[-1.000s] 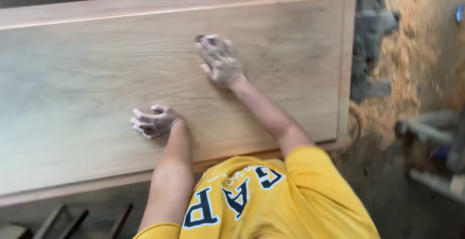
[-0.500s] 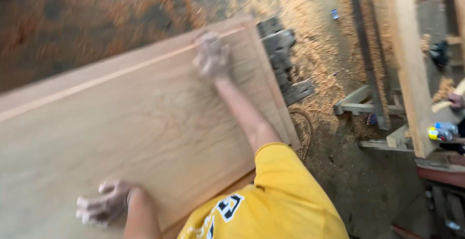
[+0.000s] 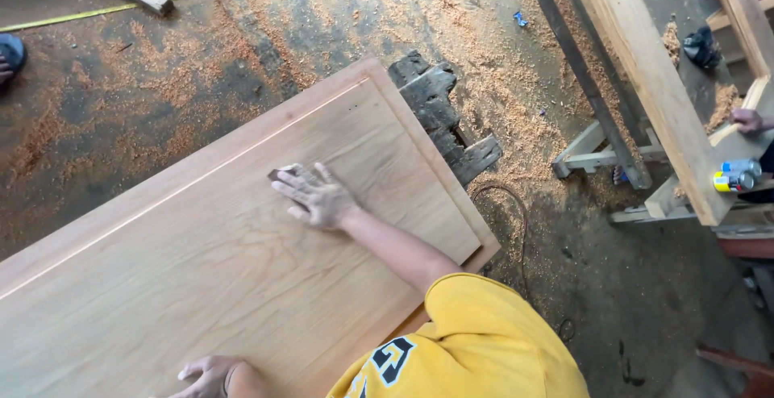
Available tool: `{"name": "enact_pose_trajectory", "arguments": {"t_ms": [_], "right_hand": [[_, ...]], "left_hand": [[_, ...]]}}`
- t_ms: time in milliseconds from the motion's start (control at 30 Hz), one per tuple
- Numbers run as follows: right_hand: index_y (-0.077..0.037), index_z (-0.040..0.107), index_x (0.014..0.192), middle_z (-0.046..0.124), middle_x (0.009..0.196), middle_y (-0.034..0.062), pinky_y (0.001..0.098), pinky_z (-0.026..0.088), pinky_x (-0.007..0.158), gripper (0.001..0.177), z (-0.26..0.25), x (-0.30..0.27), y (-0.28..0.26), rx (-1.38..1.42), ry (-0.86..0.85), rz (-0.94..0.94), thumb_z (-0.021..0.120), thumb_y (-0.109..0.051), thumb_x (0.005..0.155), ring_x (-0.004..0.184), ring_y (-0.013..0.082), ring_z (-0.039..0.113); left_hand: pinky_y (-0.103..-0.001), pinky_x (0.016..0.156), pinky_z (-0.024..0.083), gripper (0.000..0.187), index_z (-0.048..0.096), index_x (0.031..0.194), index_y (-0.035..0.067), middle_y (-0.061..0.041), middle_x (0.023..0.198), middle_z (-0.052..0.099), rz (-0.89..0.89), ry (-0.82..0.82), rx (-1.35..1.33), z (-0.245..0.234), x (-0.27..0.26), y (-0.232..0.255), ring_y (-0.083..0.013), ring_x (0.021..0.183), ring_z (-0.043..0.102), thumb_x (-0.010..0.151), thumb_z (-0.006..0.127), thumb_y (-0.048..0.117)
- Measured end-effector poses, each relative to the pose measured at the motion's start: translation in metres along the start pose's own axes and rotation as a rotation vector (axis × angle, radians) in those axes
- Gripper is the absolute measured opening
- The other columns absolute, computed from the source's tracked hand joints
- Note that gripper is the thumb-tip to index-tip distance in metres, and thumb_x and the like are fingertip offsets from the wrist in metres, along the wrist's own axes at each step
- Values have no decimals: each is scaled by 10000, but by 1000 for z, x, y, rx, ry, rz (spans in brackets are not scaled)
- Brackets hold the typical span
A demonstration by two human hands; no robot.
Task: The person sands a large wooden board using a sanding block held in their right hand. They move the block back and forth across the surface and along the edges of the board, which is resting on a workbench.
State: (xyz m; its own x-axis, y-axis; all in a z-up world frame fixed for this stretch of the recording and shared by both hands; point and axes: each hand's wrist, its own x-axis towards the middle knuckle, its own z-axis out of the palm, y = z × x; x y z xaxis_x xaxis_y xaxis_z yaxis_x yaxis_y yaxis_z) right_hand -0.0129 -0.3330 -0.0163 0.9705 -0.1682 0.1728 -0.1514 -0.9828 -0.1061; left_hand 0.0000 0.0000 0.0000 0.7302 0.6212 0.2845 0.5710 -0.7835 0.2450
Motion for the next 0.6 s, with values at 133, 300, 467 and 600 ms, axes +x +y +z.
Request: {"name": "enact_pose_trajectory", "arguments": {"t_ms": [133, 300, 467, 600], "right_hand": [[-348, 535, 1492, 535, 1544, -26, 512, 368, 1078, 666, -7, -13, 100, -79, 268, 283, 607, -520, 853, 1390, 165, 542], [-264, 370, 1588, 368, 1647, 3, 604, 261, 1153, 628, 12, 9, 159, -90, 155, 916, 442, -457, 995, 1495, 264, 331], [-217, 464, 1540, 443, 1589, 73, 674, 318, 1093, 664, 23, 55, 35, -231, 276, 602, 496, -483, 932, 1422, 370, 420], [-250, 445, 1563, 385, 1654, 66, 668, 280, 1178, 672, 2, 10, -63, 170, 61, -189, 600, -476, 950, 1537, 298, 368]], "left_hand": [[-556, 806, 529, 475, 483, 1396, 106, -230, 1238, 635, 36, 59, 87, -27, -1, -7, -453, 965, 684, 959, 646, 193], [-619, 964, 440, 517, 541, 1374, 33, -305, 1398, 462, 39, 67, -9, -23, 7, -6, -543, 1171, 525, 889, 694, 130], [-629, 976, 413, 464, 606, 1344, 81, -238, 1408, 505, 1, 118, 86, -21, 7, -2, -477, 1247, 477, 912, 685, 230], [-643, 938, 433, 456, 625, 1341, 88, -246, 1419, 491, 4, 124, 100, -18, 3, -6, -485, 1218, 507, 917, 709, 234]]}}
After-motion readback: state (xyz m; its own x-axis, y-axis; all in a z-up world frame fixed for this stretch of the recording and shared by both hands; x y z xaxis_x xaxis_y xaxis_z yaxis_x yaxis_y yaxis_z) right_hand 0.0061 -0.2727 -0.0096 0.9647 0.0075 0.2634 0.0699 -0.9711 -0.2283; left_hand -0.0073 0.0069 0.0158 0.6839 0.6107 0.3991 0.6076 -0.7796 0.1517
